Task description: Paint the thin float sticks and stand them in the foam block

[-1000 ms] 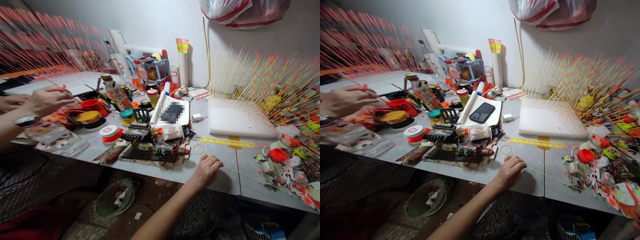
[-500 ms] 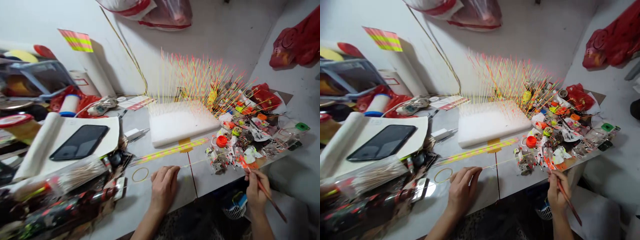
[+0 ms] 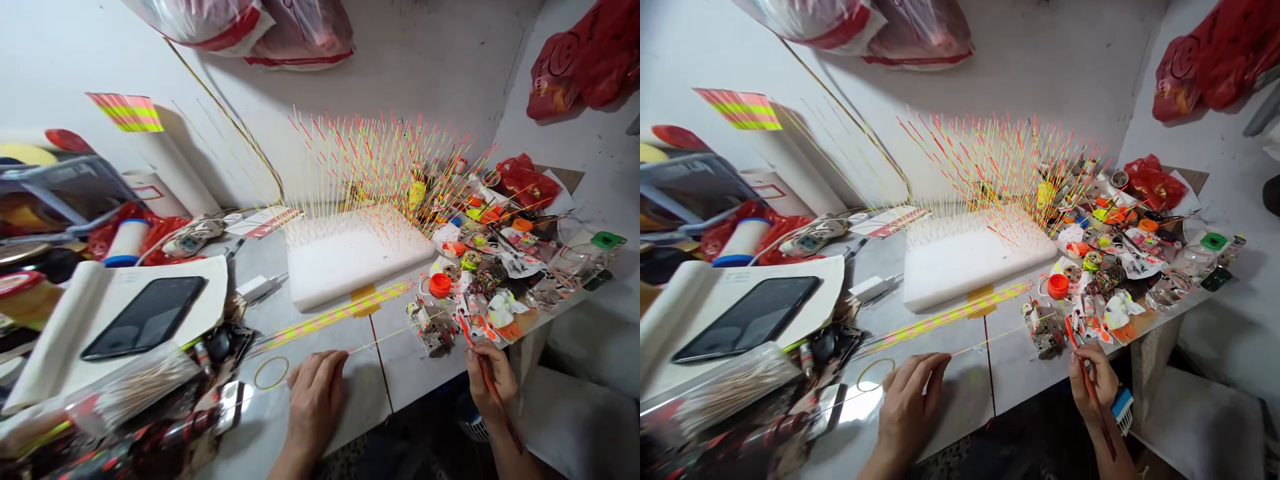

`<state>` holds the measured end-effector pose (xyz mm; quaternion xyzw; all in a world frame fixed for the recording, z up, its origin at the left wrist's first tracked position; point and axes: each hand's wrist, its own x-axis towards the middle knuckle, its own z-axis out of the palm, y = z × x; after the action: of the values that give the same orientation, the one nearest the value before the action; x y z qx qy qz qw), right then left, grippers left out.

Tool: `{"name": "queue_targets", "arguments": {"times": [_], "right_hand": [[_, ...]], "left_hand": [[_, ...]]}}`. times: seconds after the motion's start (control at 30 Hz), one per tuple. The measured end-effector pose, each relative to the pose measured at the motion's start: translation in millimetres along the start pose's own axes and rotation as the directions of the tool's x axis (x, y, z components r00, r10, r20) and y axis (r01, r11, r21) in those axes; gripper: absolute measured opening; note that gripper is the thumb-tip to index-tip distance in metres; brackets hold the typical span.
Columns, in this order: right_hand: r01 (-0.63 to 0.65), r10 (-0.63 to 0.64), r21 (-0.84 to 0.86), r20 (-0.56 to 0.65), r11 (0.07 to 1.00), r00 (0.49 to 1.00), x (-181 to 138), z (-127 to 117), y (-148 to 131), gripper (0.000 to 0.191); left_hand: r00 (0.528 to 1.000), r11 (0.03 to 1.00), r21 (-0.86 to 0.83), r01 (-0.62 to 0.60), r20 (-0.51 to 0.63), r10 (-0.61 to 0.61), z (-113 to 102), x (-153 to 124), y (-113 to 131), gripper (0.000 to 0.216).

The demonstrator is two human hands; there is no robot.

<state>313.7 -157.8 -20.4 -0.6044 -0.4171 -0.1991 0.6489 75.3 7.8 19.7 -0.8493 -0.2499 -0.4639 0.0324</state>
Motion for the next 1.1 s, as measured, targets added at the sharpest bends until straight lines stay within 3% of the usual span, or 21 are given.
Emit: {"name": "queue_targets", "arguments": {"times": [0.3, 0.43, 0.67, 1.1], "right_hand": [[0.012, -0.013, 0.01, 0.12, 1.0, 0.993, 3.4, 9.4, -7.5, 0.007], [0.088, -0.091, 0.025, 0.171, 0.996, 0.981, 7.3, 14.4, -8.7, 0.014], [0.156, -0.152, -0.007, 0.167, 0.988, 0.974, 8.5, 21.9, -3.6, 0.017], [0.108, -0.099, -0.047, 0.173, 0.993, 0.98, 5.3, 22.0, 1.2, 0.013]], "left_hand": [[1.0, 1.0, 0.012, -0.013, -0.016, 0.013, 0.2, -3.6, -5.7, 0.014], [0.999, 0.997, 0.076, -0.03, -0.023, 0.032, 0.8, -8.1, -11.1, 0.012], [0.997, 0.993, 0.104, -0.06, -0.042, 0.065, 1.2, -6.4, -11.5, 0.012], [0.999, 0.993, 0.117, -0.009, -0.041, 0.014, 1.2, -5.1, -5.6, 0.013]]}}
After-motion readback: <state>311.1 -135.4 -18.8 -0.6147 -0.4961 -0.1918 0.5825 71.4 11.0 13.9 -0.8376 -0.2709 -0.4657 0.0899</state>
